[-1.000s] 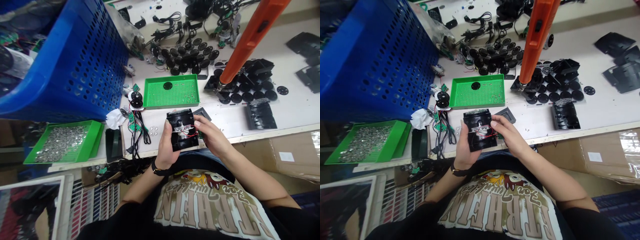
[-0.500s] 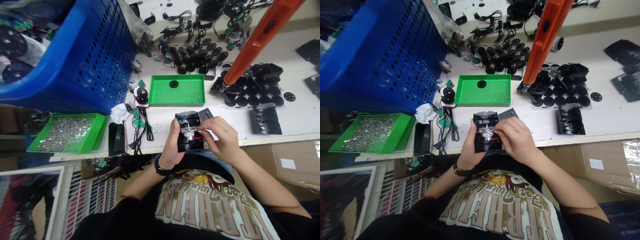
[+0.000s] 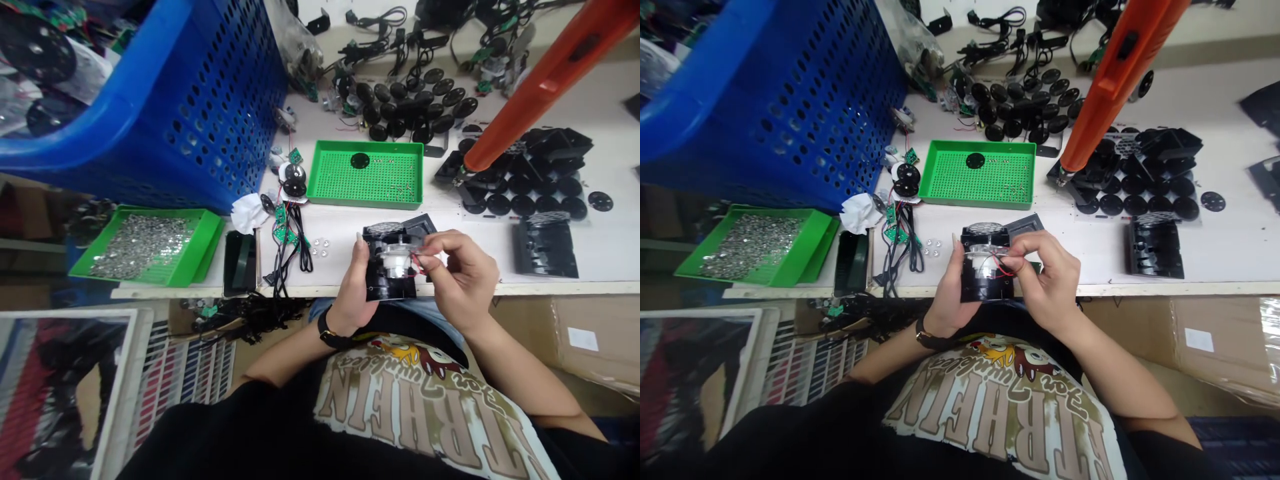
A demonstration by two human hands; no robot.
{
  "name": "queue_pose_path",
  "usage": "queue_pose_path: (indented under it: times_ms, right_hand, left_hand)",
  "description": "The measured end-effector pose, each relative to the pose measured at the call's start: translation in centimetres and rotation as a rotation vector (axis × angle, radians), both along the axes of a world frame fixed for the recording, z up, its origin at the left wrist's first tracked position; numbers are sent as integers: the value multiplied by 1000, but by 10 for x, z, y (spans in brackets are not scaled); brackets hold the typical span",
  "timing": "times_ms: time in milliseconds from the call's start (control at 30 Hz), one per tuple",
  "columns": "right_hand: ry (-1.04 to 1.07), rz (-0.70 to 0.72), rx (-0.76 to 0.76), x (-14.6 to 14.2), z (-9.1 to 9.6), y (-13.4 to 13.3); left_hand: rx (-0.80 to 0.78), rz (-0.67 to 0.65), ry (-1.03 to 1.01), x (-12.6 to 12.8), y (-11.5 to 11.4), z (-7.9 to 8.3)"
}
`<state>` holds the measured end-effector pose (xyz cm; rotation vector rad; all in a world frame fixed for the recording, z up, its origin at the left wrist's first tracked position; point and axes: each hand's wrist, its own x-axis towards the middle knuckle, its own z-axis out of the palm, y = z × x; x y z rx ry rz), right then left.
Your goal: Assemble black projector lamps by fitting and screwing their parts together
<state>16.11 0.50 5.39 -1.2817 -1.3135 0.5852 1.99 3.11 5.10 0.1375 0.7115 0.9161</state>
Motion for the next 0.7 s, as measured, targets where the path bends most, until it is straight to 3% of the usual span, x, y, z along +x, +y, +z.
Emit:
queue_pose_path:
  times_ms: [133,367,700]
  right_hand:
    - [-67,99,-136,4,2,3]
    - [188,132,-379,11,-6,16]
    - [221,160,-425,8,-11,21]
  left_hand:
    - [-1,-40,0,-1,1,1]
    - [-34,-122,-21,-4,4,4]
    - [-67,-91,25,-5,6,-2]
